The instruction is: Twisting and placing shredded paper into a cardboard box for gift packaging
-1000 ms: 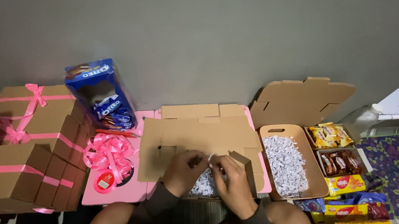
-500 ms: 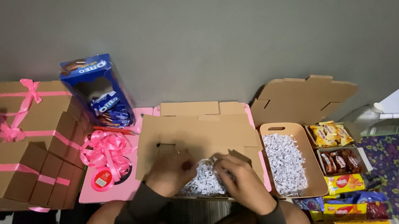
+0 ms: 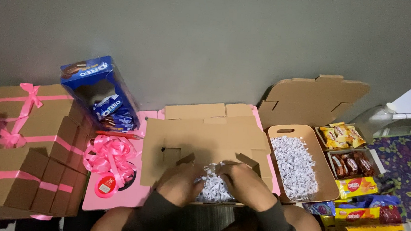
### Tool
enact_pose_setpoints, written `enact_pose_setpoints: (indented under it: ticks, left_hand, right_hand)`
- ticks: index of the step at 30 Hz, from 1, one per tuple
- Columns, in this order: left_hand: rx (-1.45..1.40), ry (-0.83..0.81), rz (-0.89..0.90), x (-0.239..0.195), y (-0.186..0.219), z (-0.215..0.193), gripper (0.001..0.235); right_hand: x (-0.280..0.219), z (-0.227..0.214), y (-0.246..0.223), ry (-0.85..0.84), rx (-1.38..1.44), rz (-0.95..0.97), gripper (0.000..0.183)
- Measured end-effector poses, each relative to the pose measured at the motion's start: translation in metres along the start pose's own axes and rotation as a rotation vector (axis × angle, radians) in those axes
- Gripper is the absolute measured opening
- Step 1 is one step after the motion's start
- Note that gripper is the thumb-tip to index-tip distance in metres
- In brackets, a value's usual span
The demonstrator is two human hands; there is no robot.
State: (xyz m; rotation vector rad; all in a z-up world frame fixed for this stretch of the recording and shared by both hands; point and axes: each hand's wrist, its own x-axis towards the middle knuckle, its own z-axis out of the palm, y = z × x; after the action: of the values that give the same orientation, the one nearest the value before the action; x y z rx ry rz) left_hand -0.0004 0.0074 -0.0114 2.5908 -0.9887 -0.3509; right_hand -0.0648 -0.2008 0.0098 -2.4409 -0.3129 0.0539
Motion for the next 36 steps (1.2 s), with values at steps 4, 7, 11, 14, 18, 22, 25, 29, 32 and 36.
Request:
enact_pose_setpoints:
  ticks: [4,7,11,14,18,22,25,29,32,36]
  left_hand:
    - [-0.122,0.088,0.139,-0.008,0.005,-0.013,0.029]
    - [-0.051,-0.071,0.062,0.002,-0.005,0.008,0.050]
    - [-0.035,0.007,0.027,-0.002,-0.009,0.005,0.023]
    - [-0.061,0.166,0.190,-0.007,-0.005,-0.008,0.024]
    - [0.011,-0.082,0.049,-0.006,0.019,-0.015,0.046]
    - [-0.140,0.022,0.196,0.005,0.002,0.016,0.025]
    - [-0.061,0.000,0.090,0.000,0.008,-0.003,0.028]
    - [-0.048,0.186,0.255,-0.003,0.007,-0.010,0.035]
    - [-0.020,0.148,0.222,0.001,0.006,-0.002,0.039]
    - [-0.058,0.173,0.191,0.001,-0.001,0.008,0.028]
  right_hand:
    - [-0.008,-0.008,-0.007,-0.065,-0.017,0.005,0.047]
    - [-0.004,0.008,0.003,-0.119,-0.012,0.052,0.032]
    - [-0.001,0.004,-0.004,-0.005,-0.018,-0.023,0.019]
    - [-0.007,-0.010,-0.017,0.005,-0.020,0.007,0.029]
    - [-0.005,0.008,-0.004,-0.104,-0.018,0.111,0.035]
    - [-0.004,0.002,-0.007,-0.029,-0.025,-0.058,0.010]
    - [-0.009,-0.014,-0.020,-0.003,0.019,-0.025,0.012]
    - [-0.011,-0.019,-0.023,0.021,0.083,-0.070,0.025]
    - [-0.009,-0.018,-0.025,0.108,0.041,-0.193,0.018]
    - [-0.008,-0.023,-0.032,0.175,0.068,-0.212,0.021]
